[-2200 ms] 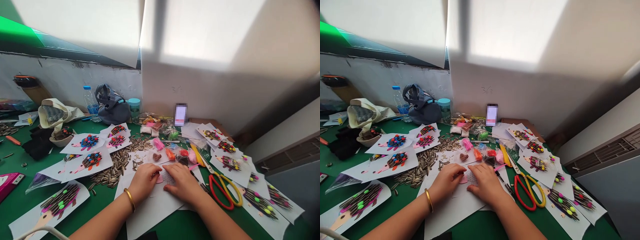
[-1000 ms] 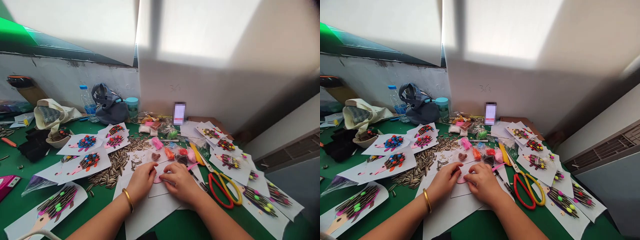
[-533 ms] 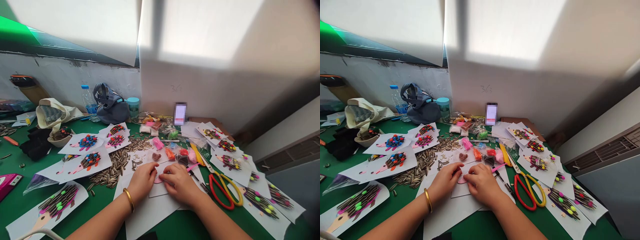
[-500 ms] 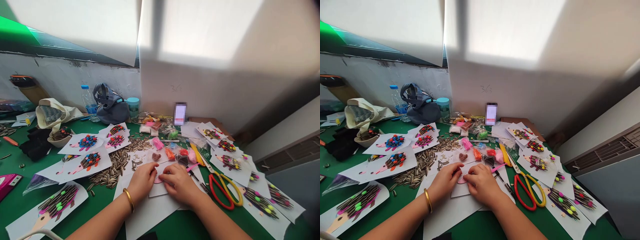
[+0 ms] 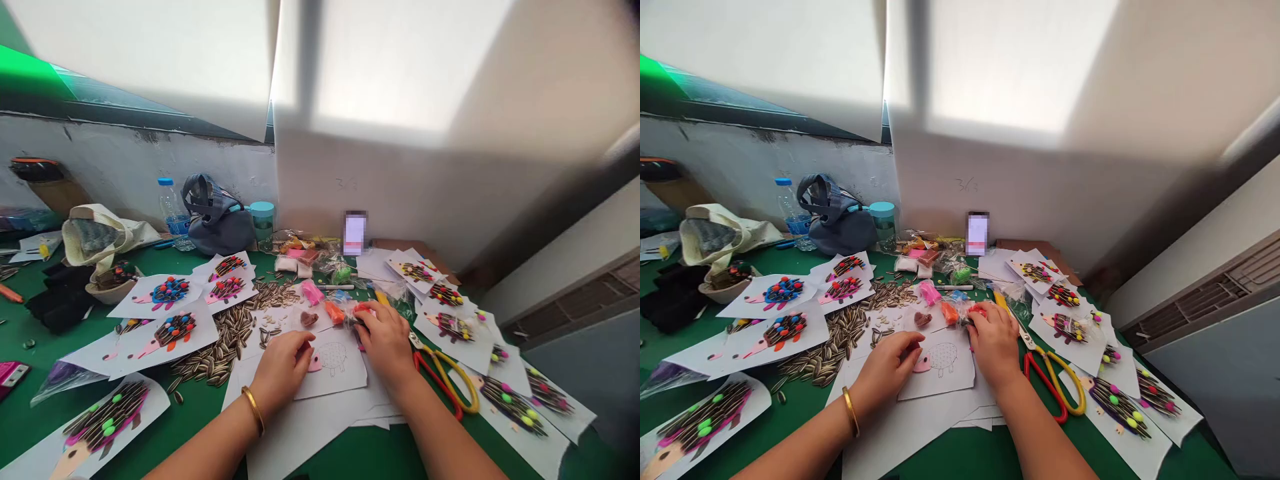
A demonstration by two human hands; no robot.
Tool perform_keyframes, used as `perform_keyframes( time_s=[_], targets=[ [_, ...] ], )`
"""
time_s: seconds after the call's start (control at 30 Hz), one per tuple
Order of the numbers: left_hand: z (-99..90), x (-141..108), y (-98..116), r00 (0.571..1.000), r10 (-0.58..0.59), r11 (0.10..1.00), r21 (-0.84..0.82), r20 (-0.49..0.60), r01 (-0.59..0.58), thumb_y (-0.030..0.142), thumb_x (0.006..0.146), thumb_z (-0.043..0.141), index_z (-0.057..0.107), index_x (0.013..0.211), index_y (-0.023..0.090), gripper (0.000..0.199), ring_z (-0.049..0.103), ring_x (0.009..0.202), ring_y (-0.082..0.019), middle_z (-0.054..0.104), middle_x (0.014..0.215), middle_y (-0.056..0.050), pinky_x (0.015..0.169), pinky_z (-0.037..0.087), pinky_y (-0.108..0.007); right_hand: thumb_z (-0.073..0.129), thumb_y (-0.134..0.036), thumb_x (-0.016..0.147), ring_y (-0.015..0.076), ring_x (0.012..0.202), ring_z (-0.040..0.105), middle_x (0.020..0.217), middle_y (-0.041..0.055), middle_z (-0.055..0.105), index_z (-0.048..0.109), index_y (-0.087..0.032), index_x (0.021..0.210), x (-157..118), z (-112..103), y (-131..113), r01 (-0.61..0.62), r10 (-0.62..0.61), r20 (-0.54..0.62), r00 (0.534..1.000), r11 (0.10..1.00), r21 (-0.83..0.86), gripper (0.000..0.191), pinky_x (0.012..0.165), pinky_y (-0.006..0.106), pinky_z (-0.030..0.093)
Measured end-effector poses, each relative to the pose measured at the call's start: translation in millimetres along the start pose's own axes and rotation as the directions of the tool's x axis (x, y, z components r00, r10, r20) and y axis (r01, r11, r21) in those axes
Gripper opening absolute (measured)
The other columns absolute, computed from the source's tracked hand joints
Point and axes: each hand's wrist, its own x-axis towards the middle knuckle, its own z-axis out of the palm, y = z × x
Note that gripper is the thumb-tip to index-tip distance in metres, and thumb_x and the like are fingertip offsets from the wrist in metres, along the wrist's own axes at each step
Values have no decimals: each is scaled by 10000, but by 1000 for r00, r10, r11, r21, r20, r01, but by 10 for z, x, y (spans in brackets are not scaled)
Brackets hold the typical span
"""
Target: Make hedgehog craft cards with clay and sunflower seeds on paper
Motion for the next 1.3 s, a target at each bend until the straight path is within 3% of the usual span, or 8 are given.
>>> perform_keyframes(
  time_s=[0.2, 0.3, 0.53, 0.73, 0.97, 1.2, 1.3],
  targets=[
    [-47, -64, 81, 970, 130, 987, -64, -206, -146, 288, 916, 564, 681, 1019, 241, 163, 628, 975, -226, 687, 1018, -61, 858, 493, -390, 540, -210, 932, 247, 1093, 576, 1167, 65, 661, 636, -237, 1115, -70, -87, -261, 268, -256, -80, 963, 924, 272, 208, 962, 423, 393],
    [-64, -94, 125, 955, 150, 980, -92, -256, -179, 292, 914, 573, 691, 1026, 246, 169, 625, 981, -224, 685, 1015, -64, 870, 500, -389, 546, -200, 931, 237, 1060, 587, 1108, 61, 679, 623, -229, 1113, -121, -105, -407, 321, -315, -77, 946, 876, 360, 200, 933, 399, 406],
    [-62, -59, 65, 967, 121, 979, -135, -225, -154, 338, 905, 605, 736, 1024, 305, 180, 654, 927, -206, 701, 967, -41, 836, 545, -347, 580, -206, 922, 224, 950, 604, 1016, 57, 686, 628, -230, 1064, -148, -101, -531, 335, -327, -92, 941, 851, 404, 151, 848, 373, 430],
    [-19, -26, -35, 982, 106, 979, -154, -156, -130, 318, 934, 552, 707, 1143, 308, 260, 682, 945, -187, 728, 1012, -39, 860, 565, -309, 566, -162, 915, 202, 892, 597, 963, 48, 666, 642, -237, 1047, -150, -76, -551, 336, -330, -89, 940, 846, 415, 170, 795, 345, 434],
    [-54, -23, -45, 986, 123, 983, -124, -112, -137, 235, 838, 678, 737, 1043, 307, 225, 724, 905, -172, 771, 997, 19, 818, 590, -268, 545, -132, 900, 188, 861, 580, 952, 38, 648, 617, -232, 1007, -177, -50, -553, 355, -360, -77, 930, 825, 439, 163, 772, 332, 411],
    [-91, -61, 56, 923, 262, 960, -19, -282, -278, 323, 892, 624, 725, 928, 278, 115, 719, 802, -166, 767, 877, 14, 735, 584, -266, 601, -123, 789, 217, 937, 575, 1054, 56, 647, 546, -214, 1078, -190, -76, -613, 343, -364, -54, 930, 803, 487, 309, 819, 357, 386],
    [-91, -71, 81, 892, 334, 943, 102, -305, -318, 350, 926, 564, 716, 937, 262, 176, 715, 776, -184, 767, 868, -11, 706, 571, -291, 632, -154, 772, 211, 852, 566, 944, 33, 655, 546, -213, 1005, -203, -28, -608, 327, -352, -27, 935, 833, 446, 255, 772, 346, 355]
  ],
)
